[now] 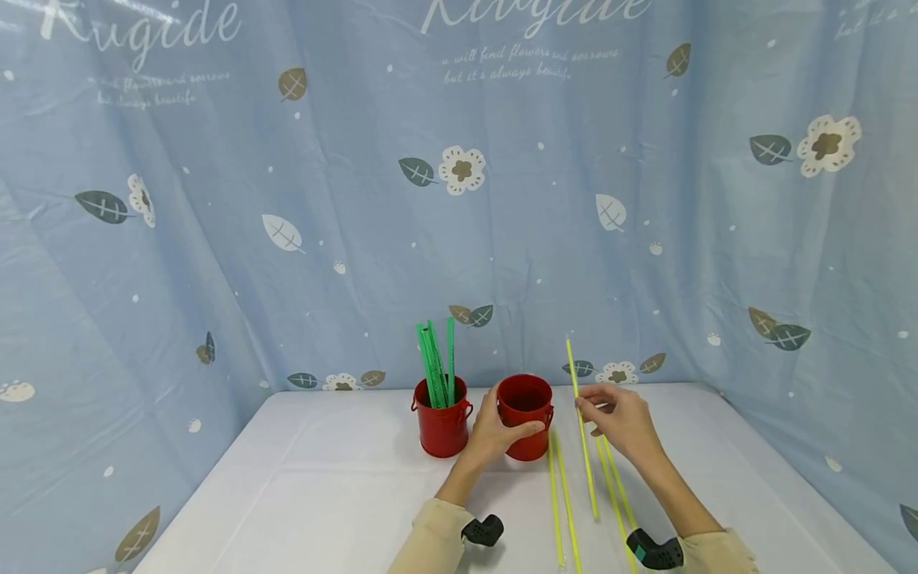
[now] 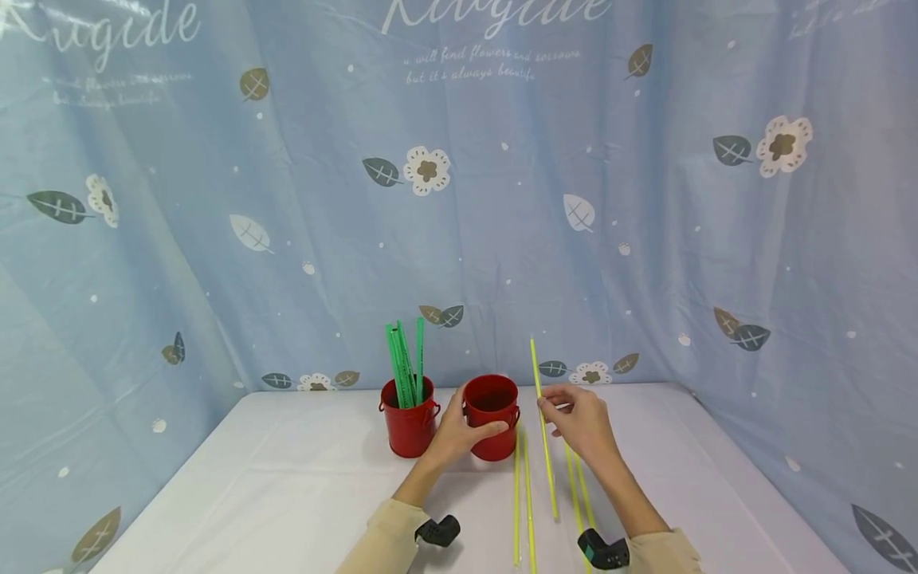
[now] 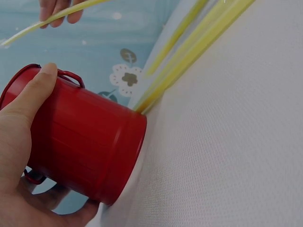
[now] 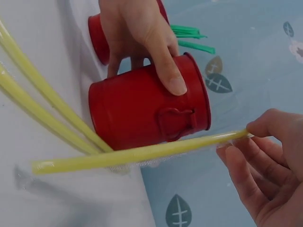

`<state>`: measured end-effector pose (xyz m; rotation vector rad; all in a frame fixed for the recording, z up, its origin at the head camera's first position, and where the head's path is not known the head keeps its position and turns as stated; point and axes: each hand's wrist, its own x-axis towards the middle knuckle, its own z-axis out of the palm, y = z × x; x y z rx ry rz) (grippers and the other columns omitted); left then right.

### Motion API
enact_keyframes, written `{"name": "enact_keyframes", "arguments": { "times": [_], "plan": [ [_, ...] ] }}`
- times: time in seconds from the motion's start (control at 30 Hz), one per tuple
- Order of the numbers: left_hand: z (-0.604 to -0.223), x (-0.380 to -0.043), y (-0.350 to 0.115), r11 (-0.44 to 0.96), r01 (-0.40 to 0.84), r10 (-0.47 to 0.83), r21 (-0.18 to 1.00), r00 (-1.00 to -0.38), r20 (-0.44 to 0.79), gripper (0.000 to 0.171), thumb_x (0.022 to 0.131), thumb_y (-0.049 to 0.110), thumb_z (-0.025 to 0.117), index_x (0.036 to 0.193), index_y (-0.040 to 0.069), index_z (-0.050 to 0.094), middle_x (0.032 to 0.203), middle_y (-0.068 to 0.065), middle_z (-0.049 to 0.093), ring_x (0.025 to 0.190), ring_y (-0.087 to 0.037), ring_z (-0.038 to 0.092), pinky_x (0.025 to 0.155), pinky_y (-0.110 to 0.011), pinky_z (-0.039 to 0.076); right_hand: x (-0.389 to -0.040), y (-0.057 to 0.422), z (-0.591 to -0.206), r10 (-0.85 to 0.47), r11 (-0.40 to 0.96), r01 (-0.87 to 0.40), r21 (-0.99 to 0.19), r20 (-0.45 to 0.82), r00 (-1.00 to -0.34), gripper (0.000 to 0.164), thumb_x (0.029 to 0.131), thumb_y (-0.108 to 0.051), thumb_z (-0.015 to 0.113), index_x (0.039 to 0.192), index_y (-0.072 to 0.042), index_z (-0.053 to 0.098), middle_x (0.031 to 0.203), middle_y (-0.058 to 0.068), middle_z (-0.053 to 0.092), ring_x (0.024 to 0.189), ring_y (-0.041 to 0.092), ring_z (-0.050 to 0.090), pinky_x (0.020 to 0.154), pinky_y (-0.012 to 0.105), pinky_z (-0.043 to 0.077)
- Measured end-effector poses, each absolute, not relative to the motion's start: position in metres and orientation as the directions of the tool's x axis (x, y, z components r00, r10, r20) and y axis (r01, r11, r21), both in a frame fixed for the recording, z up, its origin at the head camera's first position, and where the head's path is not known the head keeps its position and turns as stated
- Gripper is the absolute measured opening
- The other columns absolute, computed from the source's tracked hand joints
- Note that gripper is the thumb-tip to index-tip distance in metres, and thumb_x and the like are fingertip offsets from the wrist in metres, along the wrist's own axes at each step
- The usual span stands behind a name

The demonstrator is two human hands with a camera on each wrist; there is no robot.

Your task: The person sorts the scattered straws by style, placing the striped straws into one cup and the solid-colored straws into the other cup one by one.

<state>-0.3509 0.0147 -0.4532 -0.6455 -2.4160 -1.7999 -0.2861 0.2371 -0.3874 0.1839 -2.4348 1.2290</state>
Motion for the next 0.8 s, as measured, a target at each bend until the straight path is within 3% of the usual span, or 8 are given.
{"name": "enact_keyframes", "arguments": {
  "times": [0.2, 0.8],
  "plan": [
    [-0.453, -0.352, 0.015, 0.219, 0.387, 0.307, 0.896, -0.899, 0.313, 0.083, 0.08, 0.038, 0.081, 0.147, 0.022, 0.035, 0.141, 0.003, 0.049, 0.128, -0.018, 0.047, 0.092, -0.035, 0.055, -0.289, 0.234, -0.381, 0.074, 0.637, -0.304, -0.708, 0.448, -0.891, 0.016, 0.09, -0.019, 0.071, 0.104, -0.01, 0.071, 0.088, 0.007, 0.075, 0.066, 0.0, 0.066, 0.053, 0.022, 0.055],
    [-0.455, -0.353, 0.015, 0.218, 0.386, 0.297, 0.896, -0.901, 0.316, 0.083, 0.079, 0.039, 0.081, 0.146, 0.023, 0.035, 0.14, 0.002, 0.049, 0.128, -0.018, 0.047, 0.093, -0.035, 0.054, -0.31, 0.21, -0.32, 0.077, 0.564, -0.448, -0.693, 0.584, -0.808, 0.021, 0.093, -0.024, 0.068, 0.107, -0.009, 0.069, 0.095, 0.012, 0.074, 0.065, -0.004, 0.064, 0.054, 0.028, 0.057]
  ]
}}
